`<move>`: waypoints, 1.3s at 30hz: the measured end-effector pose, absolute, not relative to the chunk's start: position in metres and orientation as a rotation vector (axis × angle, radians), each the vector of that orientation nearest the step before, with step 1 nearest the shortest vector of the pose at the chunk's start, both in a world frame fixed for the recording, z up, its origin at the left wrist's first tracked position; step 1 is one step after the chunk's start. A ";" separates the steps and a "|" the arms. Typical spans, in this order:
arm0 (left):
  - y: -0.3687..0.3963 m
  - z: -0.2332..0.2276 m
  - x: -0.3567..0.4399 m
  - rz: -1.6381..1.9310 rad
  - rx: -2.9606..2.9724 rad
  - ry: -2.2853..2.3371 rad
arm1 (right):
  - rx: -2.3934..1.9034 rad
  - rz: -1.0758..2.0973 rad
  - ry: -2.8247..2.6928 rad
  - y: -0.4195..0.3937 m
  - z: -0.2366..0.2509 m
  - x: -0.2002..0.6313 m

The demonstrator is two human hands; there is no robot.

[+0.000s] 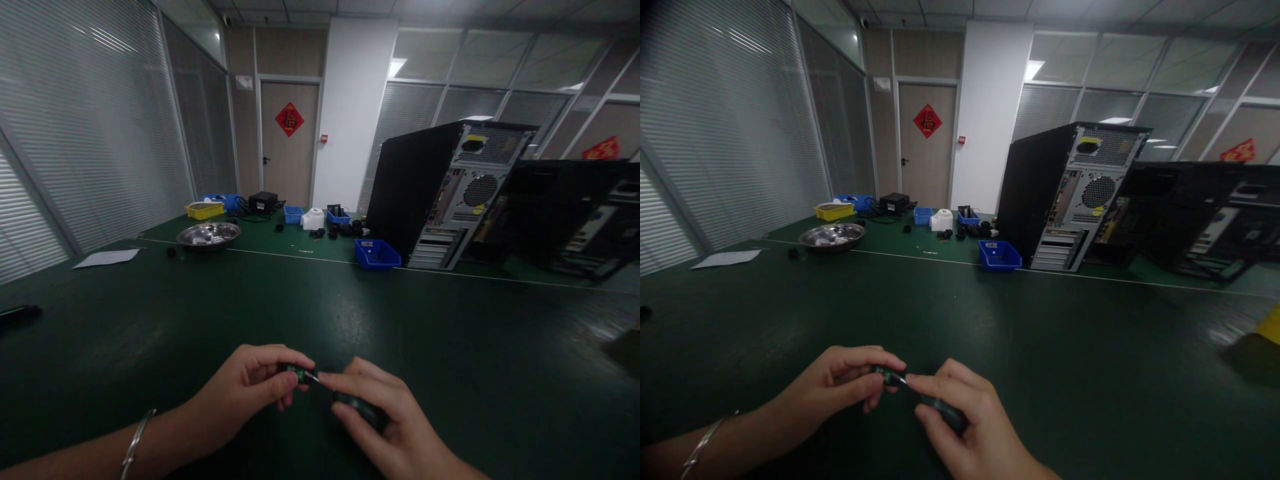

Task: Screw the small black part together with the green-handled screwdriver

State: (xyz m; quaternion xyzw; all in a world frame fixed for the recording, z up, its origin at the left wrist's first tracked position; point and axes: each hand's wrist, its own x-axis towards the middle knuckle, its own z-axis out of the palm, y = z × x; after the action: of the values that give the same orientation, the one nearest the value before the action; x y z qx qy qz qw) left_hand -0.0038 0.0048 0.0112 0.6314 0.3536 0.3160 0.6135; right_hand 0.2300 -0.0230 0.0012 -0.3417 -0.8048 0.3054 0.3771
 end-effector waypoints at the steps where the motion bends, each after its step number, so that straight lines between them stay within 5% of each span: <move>1: 0.005 0.011 -0.004 0.731 1.461 0.813 | -0.876 0.782 -2.062 -0.023 0.001 0.230; 39: 0.012 -0.002 -0.005 0.716 1.219 0.720 | -0.837 0.890 -2.109 -0.023 0.001 0.228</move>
State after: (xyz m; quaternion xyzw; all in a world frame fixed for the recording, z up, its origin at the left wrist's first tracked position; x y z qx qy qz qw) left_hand -0.0051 0.0117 -0.0021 0.5474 0.3233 0.3218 0.7016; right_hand 0.2279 -0.0231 0.0007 -0.3225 -0.8121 0.3428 0.3450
